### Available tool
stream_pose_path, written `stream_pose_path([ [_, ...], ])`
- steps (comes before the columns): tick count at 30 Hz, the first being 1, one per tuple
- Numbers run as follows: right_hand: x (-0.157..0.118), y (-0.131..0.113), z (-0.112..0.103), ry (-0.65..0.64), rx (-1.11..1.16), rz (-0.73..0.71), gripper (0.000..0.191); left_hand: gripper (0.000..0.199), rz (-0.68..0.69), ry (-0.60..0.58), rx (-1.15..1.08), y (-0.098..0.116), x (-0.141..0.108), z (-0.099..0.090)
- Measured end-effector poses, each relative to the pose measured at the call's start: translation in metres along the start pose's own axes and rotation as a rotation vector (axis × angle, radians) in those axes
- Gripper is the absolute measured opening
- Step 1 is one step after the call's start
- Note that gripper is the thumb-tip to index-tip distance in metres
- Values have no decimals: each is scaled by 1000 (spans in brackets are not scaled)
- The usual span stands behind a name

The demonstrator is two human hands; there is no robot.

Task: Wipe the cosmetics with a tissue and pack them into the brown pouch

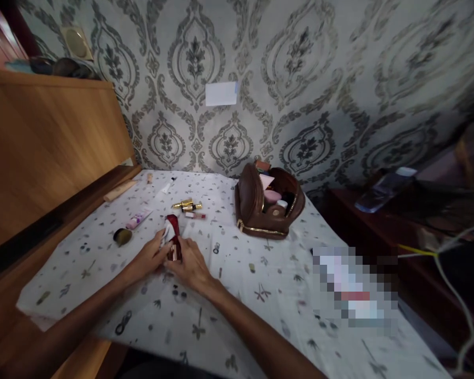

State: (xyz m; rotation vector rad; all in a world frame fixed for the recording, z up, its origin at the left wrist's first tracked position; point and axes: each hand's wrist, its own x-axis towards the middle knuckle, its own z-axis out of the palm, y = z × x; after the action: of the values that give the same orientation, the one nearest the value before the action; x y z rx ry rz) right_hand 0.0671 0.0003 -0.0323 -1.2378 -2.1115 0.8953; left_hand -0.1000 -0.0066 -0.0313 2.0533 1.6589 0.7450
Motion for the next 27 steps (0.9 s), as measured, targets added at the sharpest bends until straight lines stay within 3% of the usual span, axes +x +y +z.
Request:
stream_pose_path([
  [3,-4,-1,6,71,8,24,52,49,69,38,28,6,-17,0],
  [6,-9,-1,12,142,102,70,42,43,173,43,194,15,-27,1],
  [9,-13,-1,15,176,235,170,65,38,269,21,344,22,-25,3],
  [12,-14,2,17,202,265,205,80,34,317,30,390,20,-14,3],
  [17,-12,7,20,232,234,160,82,32,378,64,358,6,12,-5],
  [27,-10,19,31,281,306,92,79,29,206,142,307,-23,68,-12],
])
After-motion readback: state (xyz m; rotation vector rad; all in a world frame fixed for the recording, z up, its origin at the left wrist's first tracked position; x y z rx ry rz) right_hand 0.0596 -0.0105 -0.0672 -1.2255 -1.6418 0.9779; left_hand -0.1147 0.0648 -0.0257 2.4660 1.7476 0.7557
